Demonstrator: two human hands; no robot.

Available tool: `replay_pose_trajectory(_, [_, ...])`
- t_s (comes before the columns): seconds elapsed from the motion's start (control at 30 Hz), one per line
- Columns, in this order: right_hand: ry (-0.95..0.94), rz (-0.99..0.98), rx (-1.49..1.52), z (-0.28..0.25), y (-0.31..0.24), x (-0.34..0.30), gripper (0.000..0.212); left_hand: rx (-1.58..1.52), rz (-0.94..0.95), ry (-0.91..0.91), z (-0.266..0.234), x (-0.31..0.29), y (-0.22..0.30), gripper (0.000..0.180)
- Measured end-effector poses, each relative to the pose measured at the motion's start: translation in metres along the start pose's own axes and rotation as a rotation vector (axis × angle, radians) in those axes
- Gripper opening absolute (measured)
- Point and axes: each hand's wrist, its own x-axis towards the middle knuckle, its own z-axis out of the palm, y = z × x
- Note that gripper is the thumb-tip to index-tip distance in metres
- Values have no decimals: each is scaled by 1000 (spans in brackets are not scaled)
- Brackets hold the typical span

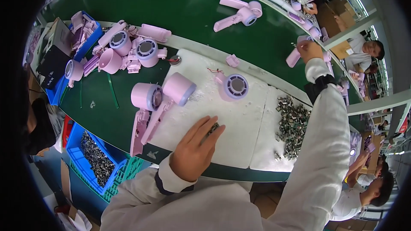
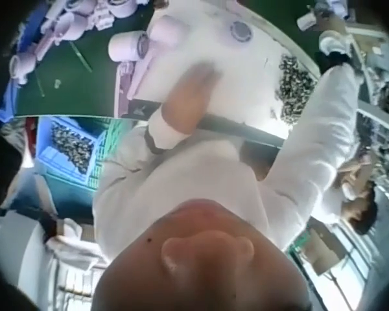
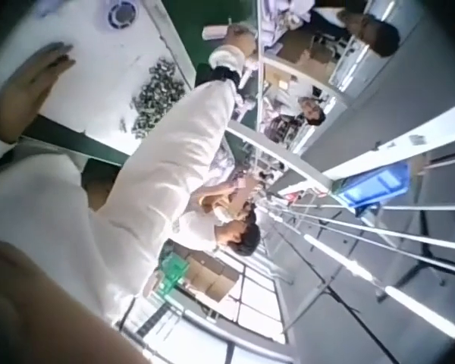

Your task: The person assembles handheld fans by connecting a wire from the fan handle to a circuit board and fitting the board into the housing. This process is repeated multiple times, with the person reaching for new components from the work surface after each assembly.

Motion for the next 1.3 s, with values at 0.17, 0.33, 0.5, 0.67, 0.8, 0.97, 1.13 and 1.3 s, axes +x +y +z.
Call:
replay_pose_trajectory(0.17, [184, -297, 85, 33, -106, 32, 60, 80, -81, 109, -4, 9, 7, 42])
replay_pose_trajectory(0.33, [98, -297, 184, 63, -148, 62, 76, 77, -85, 154, 1, 3, 0, 44])
replay_pose_trajectory(0.5, [103, -145, 136, 14, -126, 37, 83, -1, -56, 225, -7, 7, 1, 39])
replay_pose_trajectory(0.67, [47, -225, 699, -81, -88, -69, 68, -109, -93, 293, -23, 3, 11, 40])
replay_pose_trajectory(0.8, [-112, -280, 526, -118, -99, -210, 63, -198, -93, 182, -28, 0, 10, 41])
replay_pose_trajectory(0.97, [-27, -309, 346, -56, -130, -302, 57, -301, -125, 6, -27, 1, 11, 34])
replay_pose_trajectory(1.13, [259, -349, 240, -36, -141, -328, 51, -556, -189, -10, -16, 4, 11, 28])
replay_pose_trajectory(1.3, [77, -337, 447, -20, -154, -353, 40, -978, -339, -133, -12, 0, 13, 27])
